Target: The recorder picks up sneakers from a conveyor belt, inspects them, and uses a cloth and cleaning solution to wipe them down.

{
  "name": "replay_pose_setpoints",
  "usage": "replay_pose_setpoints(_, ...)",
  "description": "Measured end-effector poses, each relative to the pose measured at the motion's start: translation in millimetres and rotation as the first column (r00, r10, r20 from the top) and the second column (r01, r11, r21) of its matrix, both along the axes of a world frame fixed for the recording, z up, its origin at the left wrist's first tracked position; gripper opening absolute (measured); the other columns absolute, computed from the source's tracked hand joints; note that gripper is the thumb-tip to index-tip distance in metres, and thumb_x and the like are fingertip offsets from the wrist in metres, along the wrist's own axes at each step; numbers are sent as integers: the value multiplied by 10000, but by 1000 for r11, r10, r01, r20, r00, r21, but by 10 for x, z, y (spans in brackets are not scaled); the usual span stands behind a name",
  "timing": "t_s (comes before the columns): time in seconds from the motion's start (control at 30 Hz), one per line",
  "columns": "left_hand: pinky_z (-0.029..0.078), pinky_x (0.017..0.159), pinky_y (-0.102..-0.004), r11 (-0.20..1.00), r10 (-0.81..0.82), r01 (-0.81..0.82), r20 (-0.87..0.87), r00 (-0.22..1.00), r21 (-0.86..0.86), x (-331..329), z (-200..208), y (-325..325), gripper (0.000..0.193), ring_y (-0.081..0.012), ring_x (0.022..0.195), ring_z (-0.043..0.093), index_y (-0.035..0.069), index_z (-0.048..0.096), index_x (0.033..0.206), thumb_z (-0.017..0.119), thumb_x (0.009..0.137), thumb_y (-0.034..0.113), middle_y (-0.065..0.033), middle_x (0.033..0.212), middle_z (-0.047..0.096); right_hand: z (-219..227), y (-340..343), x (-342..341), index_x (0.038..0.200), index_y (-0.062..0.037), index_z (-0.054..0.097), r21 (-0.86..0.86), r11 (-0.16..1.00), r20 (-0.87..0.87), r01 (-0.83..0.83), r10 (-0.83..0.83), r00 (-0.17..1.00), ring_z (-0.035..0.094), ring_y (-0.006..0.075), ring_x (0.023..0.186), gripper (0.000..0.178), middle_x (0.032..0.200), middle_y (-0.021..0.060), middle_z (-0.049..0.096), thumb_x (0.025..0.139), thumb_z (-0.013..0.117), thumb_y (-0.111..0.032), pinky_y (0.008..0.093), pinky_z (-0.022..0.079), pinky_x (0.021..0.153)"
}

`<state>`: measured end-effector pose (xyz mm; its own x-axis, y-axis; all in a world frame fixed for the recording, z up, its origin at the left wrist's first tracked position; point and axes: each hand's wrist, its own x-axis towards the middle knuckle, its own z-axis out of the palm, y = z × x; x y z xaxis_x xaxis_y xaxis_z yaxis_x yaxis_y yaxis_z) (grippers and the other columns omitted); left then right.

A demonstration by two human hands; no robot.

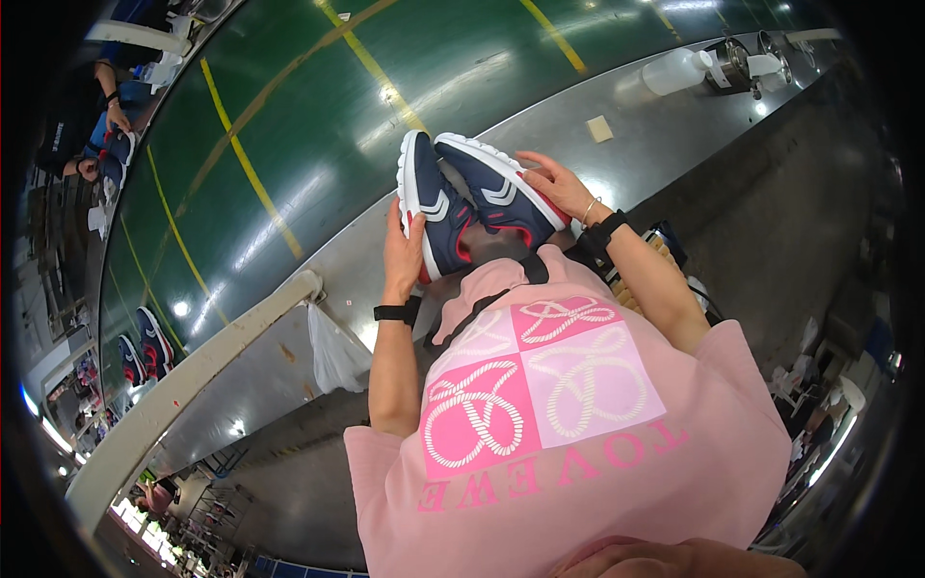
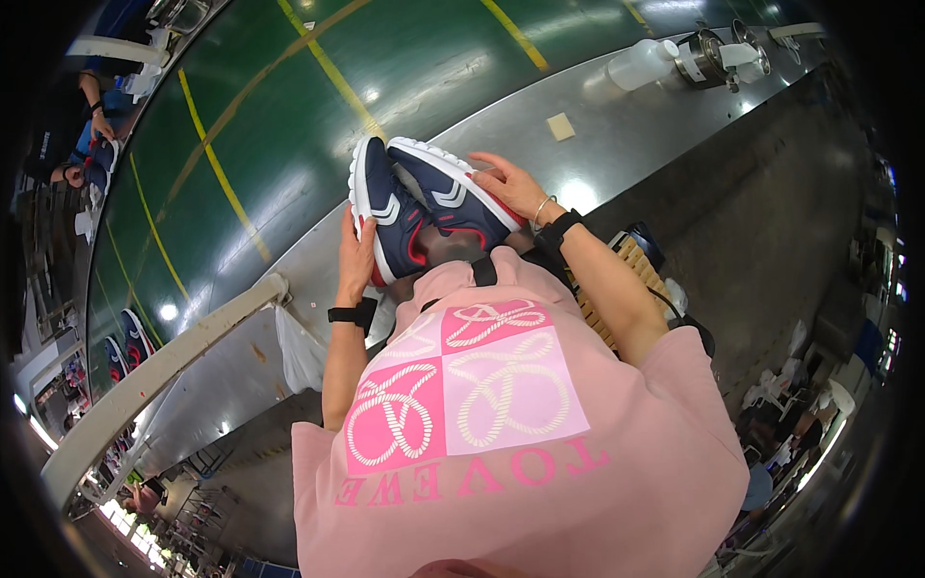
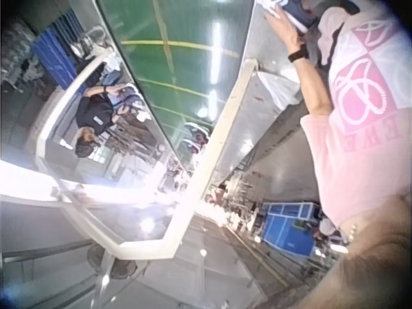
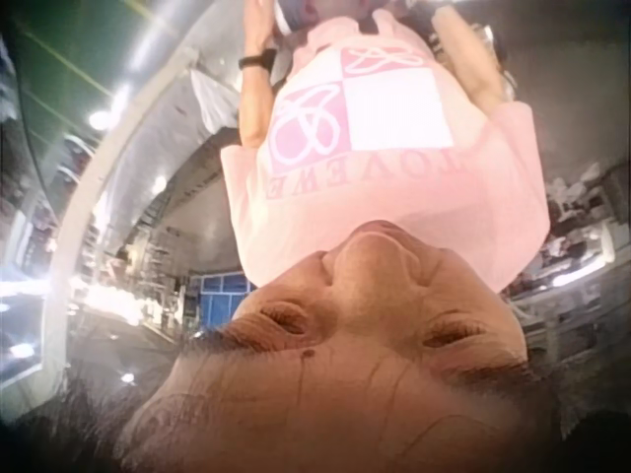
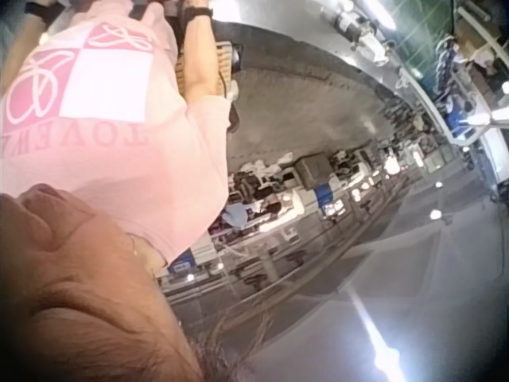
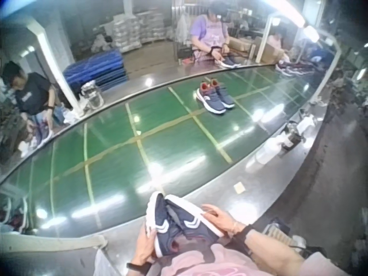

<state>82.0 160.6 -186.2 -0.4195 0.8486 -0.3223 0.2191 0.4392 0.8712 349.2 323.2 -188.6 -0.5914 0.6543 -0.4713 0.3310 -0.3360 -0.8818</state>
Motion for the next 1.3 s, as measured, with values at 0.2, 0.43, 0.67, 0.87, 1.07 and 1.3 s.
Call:
replay_pose_setpoints(0.2,381,1017,-328,992,127,-108,443,887,-68,-174,14,-8,565,-236,1214,510,11,378,1403,461,1004,402,-156,1321,530,100,-13,-31,1426,-130,420,-260,960,-149,104,-147,978,560,136,1123,473,1279,107,574,1008,485,-343,267,478,921)
replay_pose_setpoints(0.43,512,949,-411,966,235,-194,897,373,-173,-20,173,55,602,-265,1130,597,62,389,1403,362,1001,509,-143,1316,547,260,-239,-196,1372,-69,449,-822,568,-378,-37,-496,782,648,200,1047,520,1269,106,595,1019,365,-442,374,525,952)
replay_pose_setpoints(0.67,517,947,-467,934,199,-286,977,-82,-214,166,310,201,642,-308,1103,613,83,481,1340,400,952,587,-144,1253,604,592,-275,-447,1304,-119,522,-839,540,-381,-68,-492,783,601,187,1131,523,1284,56,590,1008,335,-508,388,509,959)
replay_pose_setpoints(0.87,562,860,-509,929,221,-292,974,-54,-227,206,425,291,675,-359,1105,603,98,454,1359,329,951,622,-153,1283,572,517,-283,-434,1296,-136,533,-846,530,-385,-65,-522,761,612,177,1095,529,1235,35,611,998,343,-530,361,531,920)
replay_pose_setpoints(1.07,535,903,-530,944,190,-262,980,-55,-198,184,369,257,679,-360,1143,579,109,456,1360,332,945,632,-157,1297,561,546,-274,-451,1294,-135,535,-838,546,-361,-28,-514,778,616,174,1086,530,1230,33,614,994,354,-533,353,535,912)
replay_pose_setpoints(1.3,501,950,-540,932,230,-281,973,-35,-230,224,438,286,689,-356,1174,559,104,460,1359,347,937,638,-153,1329,538,615,-264,-448,1327,-136,508,-822,569,-361,-24,-489,794,597,181,1124,540,1270,33,588,995,350,-532,358,526,933)
